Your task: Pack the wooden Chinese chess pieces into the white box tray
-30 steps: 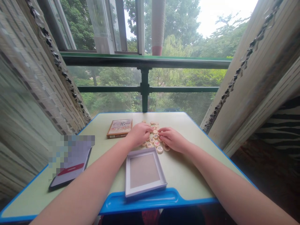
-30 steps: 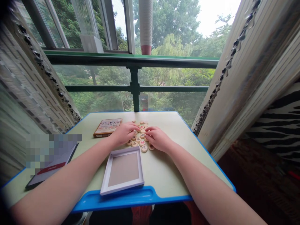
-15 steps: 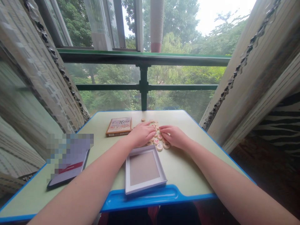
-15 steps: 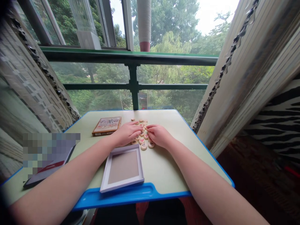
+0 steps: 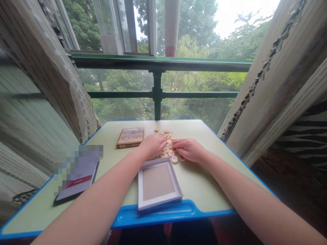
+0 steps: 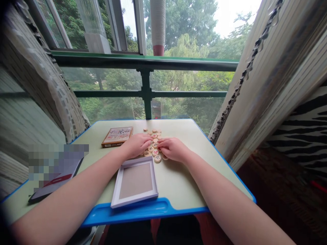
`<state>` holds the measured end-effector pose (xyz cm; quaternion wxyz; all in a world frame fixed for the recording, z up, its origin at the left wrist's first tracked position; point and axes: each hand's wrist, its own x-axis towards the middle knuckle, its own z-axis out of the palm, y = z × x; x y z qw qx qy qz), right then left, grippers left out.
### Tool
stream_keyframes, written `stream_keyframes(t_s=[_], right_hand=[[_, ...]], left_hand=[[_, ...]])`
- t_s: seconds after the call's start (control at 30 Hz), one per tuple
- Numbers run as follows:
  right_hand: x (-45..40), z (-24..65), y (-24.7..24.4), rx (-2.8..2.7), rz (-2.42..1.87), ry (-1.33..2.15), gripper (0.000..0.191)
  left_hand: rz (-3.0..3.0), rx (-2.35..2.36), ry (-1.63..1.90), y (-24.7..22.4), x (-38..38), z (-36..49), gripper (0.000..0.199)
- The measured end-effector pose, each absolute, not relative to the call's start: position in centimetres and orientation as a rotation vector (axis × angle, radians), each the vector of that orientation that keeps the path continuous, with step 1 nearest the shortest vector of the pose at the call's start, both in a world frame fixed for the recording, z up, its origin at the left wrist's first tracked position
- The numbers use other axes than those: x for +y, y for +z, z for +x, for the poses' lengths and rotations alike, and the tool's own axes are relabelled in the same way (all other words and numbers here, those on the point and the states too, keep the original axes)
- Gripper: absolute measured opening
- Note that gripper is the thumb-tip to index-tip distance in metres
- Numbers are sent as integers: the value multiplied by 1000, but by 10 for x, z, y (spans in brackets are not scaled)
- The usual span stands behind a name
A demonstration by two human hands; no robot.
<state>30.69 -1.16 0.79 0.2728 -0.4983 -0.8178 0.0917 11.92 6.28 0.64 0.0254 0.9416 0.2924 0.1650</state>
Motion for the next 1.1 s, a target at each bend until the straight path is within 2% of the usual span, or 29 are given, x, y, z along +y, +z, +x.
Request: stream_keyframes(t_s=[0.2, 0.4, 1.1], right_hand=[[2, 316, 1, -1954, -1628, -52, 31], [7, 322, -3, -2080, -1676, -42, 26], [0, 318, -1, -2124, -1668, -74, 29]], left_hand=[[2902, 897, 440, 11, 59, 119, 35], [2845, 883, 382, 5, 60, 119, 41], [2892, 734, 419, 3, 60, 121, 46]])
